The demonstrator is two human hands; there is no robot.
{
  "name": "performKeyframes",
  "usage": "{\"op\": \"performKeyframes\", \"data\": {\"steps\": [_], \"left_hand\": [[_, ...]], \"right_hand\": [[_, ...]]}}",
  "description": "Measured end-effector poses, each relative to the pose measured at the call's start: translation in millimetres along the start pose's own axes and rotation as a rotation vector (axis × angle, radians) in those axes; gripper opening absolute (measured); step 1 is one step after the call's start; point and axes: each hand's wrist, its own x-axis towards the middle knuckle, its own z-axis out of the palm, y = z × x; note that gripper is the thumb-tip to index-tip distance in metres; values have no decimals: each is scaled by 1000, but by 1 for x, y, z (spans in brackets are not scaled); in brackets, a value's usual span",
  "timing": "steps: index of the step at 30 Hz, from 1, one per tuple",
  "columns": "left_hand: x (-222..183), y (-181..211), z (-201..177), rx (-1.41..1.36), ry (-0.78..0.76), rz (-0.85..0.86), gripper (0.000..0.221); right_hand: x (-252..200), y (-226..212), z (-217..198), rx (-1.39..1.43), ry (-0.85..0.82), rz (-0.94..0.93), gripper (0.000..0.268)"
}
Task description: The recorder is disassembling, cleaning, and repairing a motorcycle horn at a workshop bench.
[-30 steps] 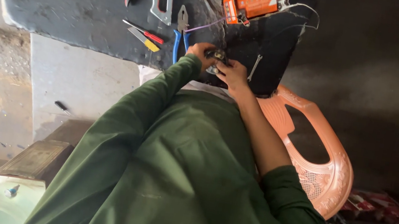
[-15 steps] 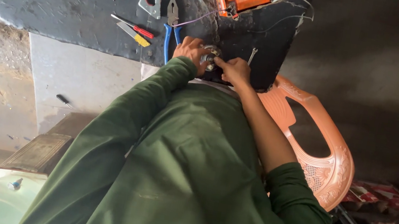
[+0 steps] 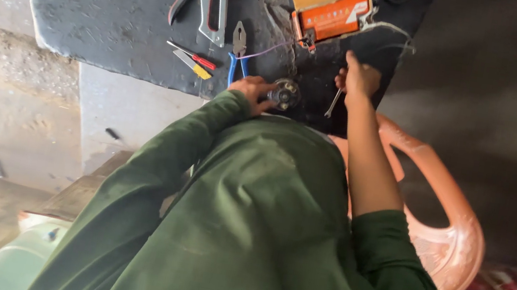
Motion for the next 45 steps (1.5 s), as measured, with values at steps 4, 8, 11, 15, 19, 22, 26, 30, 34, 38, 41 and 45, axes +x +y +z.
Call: {"op": "performKeyframes", "data": {"steps": [4,8,11,15,19,22,26,30,34,38,41,45], "left_hand": [[-6,7,-20,-103,49,-581,42],[9,14,-57,-273,621,-699,56],[18,-35,-33,-222,645,-457,37],[29,-43,-25,-224,578,-252,16],[48,4,-55,-214,540,-329,24],[57,16,-65,-407,533,-579,42],[57,-25,-36,-204,633,-422,29],[55,-32,-46,-28,568,-478,32],[53,-9,-85,-138,543,-564,32],[55,-42,-62,-137,578,-507,25],[54,-58,-44,-300,432,-375,23],[58,-34,-40,-291,89,-357,22]], "right_hand": [[12,3,1,-77,4,-73,28],[16,4,-2,-141,-6,-88,20],[-1,-12,-1,-131,-16,-47,22],[-10,-25,-1,-151,34,-31,30],[-7,-23,-6,-68,-2,-54,32],[-22,-35,-2,-173,28,-110,32],[-23,-30,1,-279,-30,-129,25],[3,1,-1,-193,-194,-146,17],[4,35,-7,-28,-441,-99,15],[-13,51,-8,81,-521,-39,16],[-29,50,-9,83,-536,-25,15],[-28,60,-8,49,-572,-59,12]]}}
